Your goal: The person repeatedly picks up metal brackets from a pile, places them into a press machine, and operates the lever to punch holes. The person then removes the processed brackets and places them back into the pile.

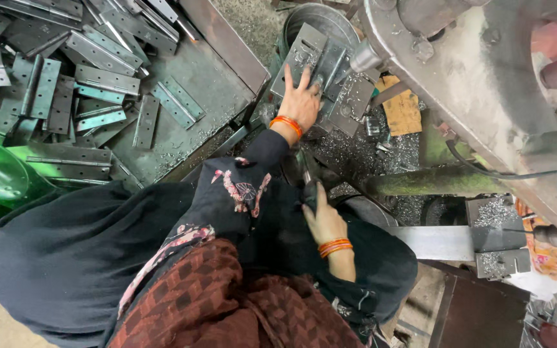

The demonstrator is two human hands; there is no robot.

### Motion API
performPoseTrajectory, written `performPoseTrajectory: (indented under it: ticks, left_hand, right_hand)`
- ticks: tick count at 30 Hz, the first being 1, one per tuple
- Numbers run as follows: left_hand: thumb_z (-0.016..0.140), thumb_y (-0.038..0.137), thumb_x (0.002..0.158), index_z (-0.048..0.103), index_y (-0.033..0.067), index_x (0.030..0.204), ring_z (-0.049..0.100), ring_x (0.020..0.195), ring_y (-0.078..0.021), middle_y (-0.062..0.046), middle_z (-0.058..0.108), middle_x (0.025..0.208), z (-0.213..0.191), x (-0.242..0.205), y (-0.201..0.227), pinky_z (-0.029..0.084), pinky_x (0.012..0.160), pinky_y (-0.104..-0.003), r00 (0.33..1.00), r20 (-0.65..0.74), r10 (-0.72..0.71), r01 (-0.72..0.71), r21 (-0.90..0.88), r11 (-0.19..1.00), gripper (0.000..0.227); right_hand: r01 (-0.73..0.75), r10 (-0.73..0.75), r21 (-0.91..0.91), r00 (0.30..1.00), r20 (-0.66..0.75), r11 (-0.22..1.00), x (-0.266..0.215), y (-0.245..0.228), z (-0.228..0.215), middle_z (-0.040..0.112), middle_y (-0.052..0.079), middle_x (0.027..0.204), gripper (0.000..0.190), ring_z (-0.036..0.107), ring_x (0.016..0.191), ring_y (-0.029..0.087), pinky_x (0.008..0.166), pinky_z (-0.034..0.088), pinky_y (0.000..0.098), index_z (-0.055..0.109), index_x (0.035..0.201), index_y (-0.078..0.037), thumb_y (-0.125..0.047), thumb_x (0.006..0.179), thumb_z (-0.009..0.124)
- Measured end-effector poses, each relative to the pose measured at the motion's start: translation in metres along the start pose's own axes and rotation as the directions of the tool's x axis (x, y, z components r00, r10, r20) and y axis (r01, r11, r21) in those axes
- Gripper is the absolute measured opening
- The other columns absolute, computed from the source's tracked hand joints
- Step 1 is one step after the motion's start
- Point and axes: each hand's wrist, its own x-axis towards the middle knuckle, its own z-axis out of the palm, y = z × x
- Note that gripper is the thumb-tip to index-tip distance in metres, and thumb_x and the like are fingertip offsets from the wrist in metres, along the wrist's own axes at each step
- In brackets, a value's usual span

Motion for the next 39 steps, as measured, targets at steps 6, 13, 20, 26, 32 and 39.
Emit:
performPoseTrajectory:
  ticks: [6,13,20,26,32,39]
  left_hand:
    - [0.047,0.029,0.101,0.072,0.0151,0.127,0.025,0.151,-0.0397,-0.002,0.060,0.142,-0.013,0.036,-0.005,0.005,0.110,-0.083,0.996,0.084,-0.019,0.015,0.042,0.999,0.039]
    - [0.046,0.027,0.101,0.073,0.0140,0.127,0.023,0.152,-0.0382,-0.001,0.059,0.145,-0.001,0.047,-0.009,0.004,0.111,-0.082,0.996,0.093,-0.013,0.012,0.014,1.000,0.039]
    - [0.047,0.030,0.095,0.067,0.0144,0.130,0.024,0.148,-0.0374,-0.002,0.060,0.139,-0.010,0.040,-0.008,0.004,0.107,-0.084,0.994,0.104,0.011,-0.020,0.086,0.996,0.044]
    - [0.051,0.040,0.095,0.073,0.0097,0.120,0.030,0.147,-0.0371,-0.005,0.064,0.132,-0.033,-0.018,-0.007,0.006,0.110,-0.080,0.993,0.080,0.087,-0.089,0.024,0.996,0.045]
    - [0.058,0.023,0.095,0.077,0.0076,0.110,0.045,0.140,-0.0346,-0.007,0.069,0.119,-0.034,-0.101,-0.013,0.020,0.122,-0.069,0.954,-0.156,0.256,-0.252,0.045,0.967,0.028]
    - [0.059,0.021,0.089,0.077,0.0088,0.101,0.050,0.132,-0.0325,-0.006,0.070,0.118,-0.040,-0.090,-0.016,0.026,0.119,-0.065,0.922,-0.315,0.225,-0.221,0.049,0.974,0.025]
  right_hand:
    - [0.069,-0.069,-0.002,0.994,-0.082,0.998,0.005,0.005,-0.009,0.072,0.027,0.106,0.075,0.069,0.095,0.049,0.079,0.055,0.0594,0.023,0.158,-0.028,-0.048,0.095,0.058]
    - [-0.025,0.019,0.075,0.996,0.083,0.997,0.010,0.007,0.083,0.073,0.029,0.097,0.092,0.069,0.091,0.051,0.083,0.053,0.0613,0.002,0.163,-0.024,-0.043,0.094,0.059]
    - [-0.017,0.016,0.033,0.999,0.036,0.999,0.001,-0.002,0.008,0.072,0.029,0.100,0.085,0.070,0.096,0.048,0.084,0.054,0.0561,0.016,0.160,-0.023,-0.044,0.092,0.062]
    - [0.049,-0.045,0.070,0.997,-0.059,0.996,-0.011,-0.022,-0.039,0.073,0.025,0.104,0.075,0.069,0.098,0.046,0.084,0.054,0.0558,0.030,0.157,-0.022,-0.043,0.092,0.061]
    - [0.037,-0.031,0.073,0.996,-0.079,0.997,-0.014,-0.025,-0.037,0.073,0.025,0.105,0.076,0.069,0.099,0.047,0.084,0.054,0.0559,0.031,0.157,-0.021,-0.042,0.091,0.063]
    - [0.044,-0.041,0.059,0.998,-0.058,0.997,-0.016,-0.022,-0.040,0.073,0.025,0.105,0.078,0.069,0.099,0.046,0.085,0.054,0.0562,0.030,0.158,-0.022,-0.045,0.090,0.061]
